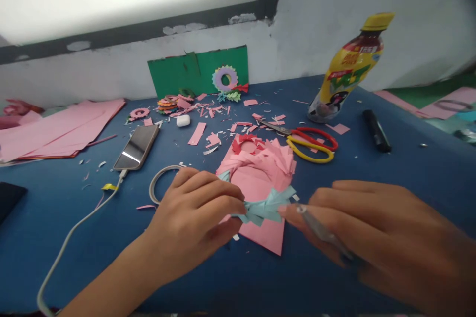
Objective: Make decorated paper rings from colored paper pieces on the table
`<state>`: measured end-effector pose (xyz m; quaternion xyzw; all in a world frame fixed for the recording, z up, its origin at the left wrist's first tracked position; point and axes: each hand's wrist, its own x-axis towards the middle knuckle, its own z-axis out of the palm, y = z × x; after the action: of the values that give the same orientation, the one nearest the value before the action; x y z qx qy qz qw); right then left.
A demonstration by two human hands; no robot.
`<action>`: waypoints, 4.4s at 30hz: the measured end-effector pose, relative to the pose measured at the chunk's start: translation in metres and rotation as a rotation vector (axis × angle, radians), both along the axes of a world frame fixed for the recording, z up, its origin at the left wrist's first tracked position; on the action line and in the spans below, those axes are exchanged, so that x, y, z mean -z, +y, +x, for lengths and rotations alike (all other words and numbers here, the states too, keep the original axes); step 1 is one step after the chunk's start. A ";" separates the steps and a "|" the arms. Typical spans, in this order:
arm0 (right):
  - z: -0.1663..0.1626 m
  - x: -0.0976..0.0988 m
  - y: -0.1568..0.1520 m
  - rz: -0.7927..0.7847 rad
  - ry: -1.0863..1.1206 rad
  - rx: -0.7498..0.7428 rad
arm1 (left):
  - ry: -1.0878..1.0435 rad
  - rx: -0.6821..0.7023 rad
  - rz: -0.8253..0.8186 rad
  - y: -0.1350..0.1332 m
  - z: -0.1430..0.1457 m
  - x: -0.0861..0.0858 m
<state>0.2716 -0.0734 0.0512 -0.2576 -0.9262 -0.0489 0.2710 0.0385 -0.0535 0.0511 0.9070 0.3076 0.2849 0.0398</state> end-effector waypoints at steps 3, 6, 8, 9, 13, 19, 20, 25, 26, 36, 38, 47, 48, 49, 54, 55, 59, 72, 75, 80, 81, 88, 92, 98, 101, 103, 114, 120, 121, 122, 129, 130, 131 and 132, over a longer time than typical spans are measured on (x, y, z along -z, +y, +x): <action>-0.009 -0.002 0.008 -0.088 0.069 -0.046 | -0.043 0.009 -0.181 -0.002 0.001 0.001; -0.011 -0.003 0.010 -0.077 0.077 -0.093 | -0.041 0.030 -0.292 -0.003 0.002 0.000; -0.010 -0.002 0.010 -0.034 0.039 -0.133 | -0.041 0.046 -0.322 -0.003 0.002 -0.002; -0.008 -0.001 0.011 -0.025 0.027 -0.149 | -0.043 0.052 -0.324 -0.003 0.002 -0.002; -0.005 0.005 0.014 -0.072 0.025 -0.203 | -0.043 0.061 -0.290 -0.003 0.002 -0.002; -0.003 0.009 0.017 -0.152 0.062 -0.266 | -0.037 0.083 -0.241 -0.003 0.003 0.000; -0.004 0.009 0.017 -0.161 0.064 -0.273 | -0.037 0.086 -0.241 -0.003 0.003 0.001; -0.004 0.008 0.017 -0.151 0.035 -0.281 | -0.033 0.086 -0.247 -0.002 0.004 0.002; -0.005 0.008 0.018 -0.142 0.030 -0.279 | -0.030 0.086 -0.252 -0.002 0.004 0.002; -0.010 0.011 0.020 -0.135 0.088 -0.264 | -0.045 0.042 -0.311 -0.003 0.004 0.001; -0.009 0.014 0.020 -0.136 0.111 -0.262 | -0.052 0.026 -0.319 -0.003 0.004 0.001; -0.009 0.019 0.018 -0.091 0.154 -0.229 | -0.087 -0.022 -0.349 -0.007 0.005 0.002; -0.008 0.019 0.018 -0.103 0.157 -0.232 | -0.082 -0.016 -0.341 -0.007 0.005 0.002; -0.007 0.017 0.019 -0.119 0.157 -0.239 | -0.075 -0.010 -0.329 -0.007 0.004 0.002; 0.000 0.008 0.024 -0.197 0.122 -0.250 | -0.060 0.010 -0.236 -0.007 0.003 0.002; 0.000 0.006 0.024 -0.189 0.118 -0.249 | -0.054 0.017 -0.224 -0.007 0.002 0.003; -0.002 0.002 0.021 -0.125 0.074 -0.235 | -0.022 0.042 -0.173 -0.006 0.002 0.003; -0.005 0.004 0.017 -0.016 0.048 -0.209 | 0.001 0.058 -0.107 -0.008 0.003 0.004; -0.004 0.003 0.016 -0.019 0.005 -0.216 | 0.019 0.058 -0.110 -0.007 0.004 0.004; -0.006 0.004 0.016 0.019 -0.095 -0.197 | 0.025 0.050 -0.099 -0.007 0.004 0.004; -0.006 0.005 0.017 0.021 -0.104 -0.189 | 0.021 0.055 -0.103 -0.007 0.003 0.004; -0.004 0.005 0.016 -0.138 -0.127 -0.181 | 0.062 0.103 -0.101 -0.006 0.002 0.003; -0.003 0.004 0.015 -0.116 -0.140 -0.172 | 0.035 0.083 -0.089 -0.006 0.002 0.003; -0.005 0.006 0.016 -0.101 -0.116 -0.177 | 0.021 0.094 -0.109 -0.006 0.003 0.002; -0.005 0.006 0.018 -0.139 -0.114 -0.184 | 0.025 0.102 -0.116 -0.005 0.003 0.002; -0.004 0.006 0.019 -0.126 -0.091 -0.192 | 0.004 0.093 -0.122 -0.004 0.003 0.002; -0.001 0.008 0.016 0.042 0.010 -0.252 | -0.101 0.061 -0.190 -0.006 0.005 0.000; -0.002 0.017 0.018 0.124 0.024 -0.249 | -0.150 0.063 -0.243 -0.004 0.005 0.002; -0.002 0.018 0.019 0.125 0.031 -0.244 | -0.155 0.056 -0.247 -0.004 0.005 0.002; -0.003 0.019 0.020 0.118 0.046 -0.232 | -0.163 0.045 -0.250 -0.004 0.005 0.002; -0.016 0.017 0.019 -0.342 0.286 -0.056 | -0.291 -0.105 -0.367 -0.007 0.008 0.003; -0.018 0.015 0.019 -0.471 0.300 -0.028 | -0.323 -0.128 -0.401 -0.007 0.008 0.004; -0.019 0.014 0.018 -0.591 0.309 0.008 | -0.352 -0.152 -0.435 -0.007 0.009 0.004; -0.020 0.013 0.018 -0.694 0.318 0.048 | -0.379 -0.174 -0.467 -0.006 0.010 0.005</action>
<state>0.2514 -0.0553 0.0384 -0.3602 -0.8276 0.3019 0.3069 0.0482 -0.0596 0.0458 0.7743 0.4283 0.3730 0.2790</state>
